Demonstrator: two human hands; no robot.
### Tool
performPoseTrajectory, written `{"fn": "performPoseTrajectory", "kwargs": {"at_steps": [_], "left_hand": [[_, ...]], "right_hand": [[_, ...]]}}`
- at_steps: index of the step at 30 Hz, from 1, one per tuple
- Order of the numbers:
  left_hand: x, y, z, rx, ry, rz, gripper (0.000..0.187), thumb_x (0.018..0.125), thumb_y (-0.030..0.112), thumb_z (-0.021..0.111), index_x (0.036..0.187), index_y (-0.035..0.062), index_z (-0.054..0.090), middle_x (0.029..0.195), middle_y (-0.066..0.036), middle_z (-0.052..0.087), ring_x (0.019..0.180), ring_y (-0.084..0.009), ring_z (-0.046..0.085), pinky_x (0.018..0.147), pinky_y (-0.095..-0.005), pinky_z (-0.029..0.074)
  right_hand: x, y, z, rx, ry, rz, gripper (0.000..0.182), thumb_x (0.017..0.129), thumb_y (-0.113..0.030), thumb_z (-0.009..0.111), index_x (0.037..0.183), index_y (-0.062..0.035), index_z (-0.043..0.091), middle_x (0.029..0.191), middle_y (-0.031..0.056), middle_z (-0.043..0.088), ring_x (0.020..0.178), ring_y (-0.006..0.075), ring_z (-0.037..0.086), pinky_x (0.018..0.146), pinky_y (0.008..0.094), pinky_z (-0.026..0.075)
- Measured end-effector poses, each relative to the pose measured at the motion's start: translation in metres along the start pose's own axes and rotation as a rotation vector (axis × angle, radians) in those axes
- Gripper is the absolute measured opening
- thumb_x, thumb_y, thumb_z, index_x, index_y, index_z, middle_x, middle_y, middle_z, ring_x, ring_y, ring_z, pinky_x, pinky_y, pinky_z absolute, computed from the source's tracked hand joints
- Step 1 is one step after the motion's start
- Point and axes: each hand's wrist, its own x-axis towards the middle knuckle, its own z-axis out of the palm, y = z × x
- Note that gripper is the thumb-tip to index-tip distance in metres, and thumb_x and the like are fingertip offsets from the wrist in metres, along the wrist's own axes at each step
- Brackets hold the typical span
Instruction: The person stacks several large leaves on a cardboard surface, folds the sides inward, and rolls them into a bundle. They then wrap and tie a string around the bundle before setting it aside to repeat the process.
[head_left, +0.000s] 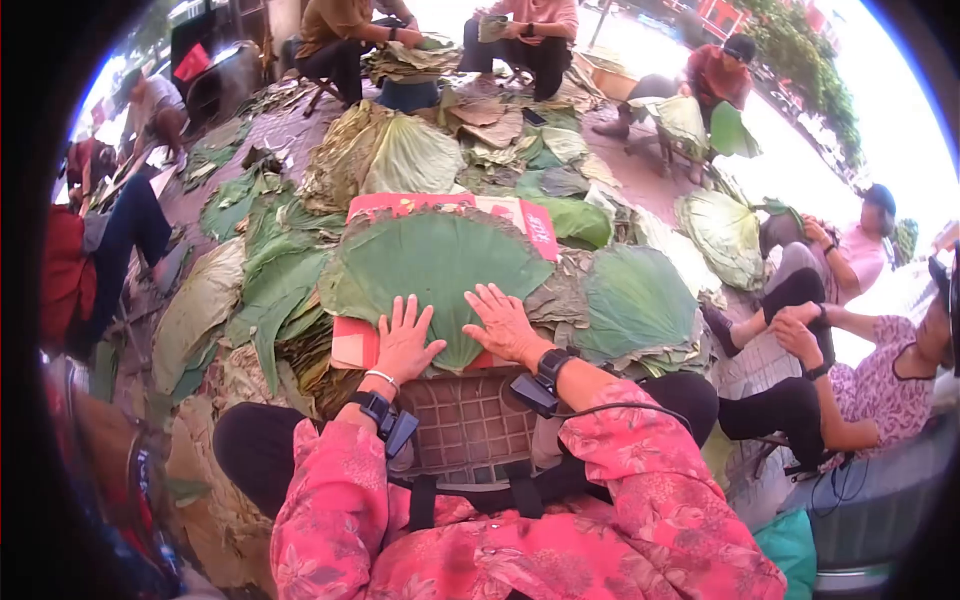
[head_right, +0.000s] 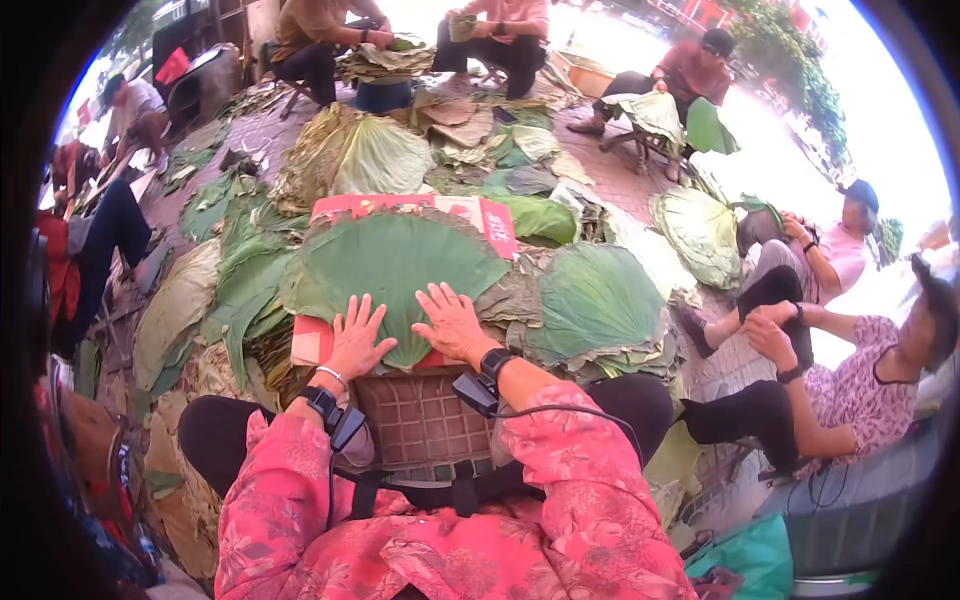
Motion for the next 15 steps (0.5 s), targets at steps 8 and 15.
{"fn": "performPoseTrajectory", "kwargs": {"at_steps": [8,15], "left_hand": [[-0.004,0.001,-0.004,-0.048,-0.010,-0.016,0.068,0.079,0.045,0.058,0.136,0.0149,0.035,0.148,-0.012,0.018,0.137,-0.0316,0.009,0.105,-0.0552,0.011],[-0.002,0.005,-0.004,-0.064,-0.016,-0.055,0.069,0.076,0.040,0.063,0.134,0.0129,0.037,0.147,-0.014,0.018,0.137,-0.0320,0.010,0.105,-0.0568,0.011]], "right_hand": [[-0.085,0.143,-0.138,-0.023,-0.317,0.210,0.046,0.080,-0.034,0.057,0.119,-0.0092,0.053,0.114,0.0172,0.057,0.108,0.0339,0.051,0.088,0.0447,0.042],[-0.224,0.252,-0.184,-0.048,-0.108,0.581,0.045,0.066,-0.021,0.068,0.106,-0.0017,0.060,0.099,0.0190,0.062,0.093,0.0317,0.061,0.080,0.0372,0.048]]}}
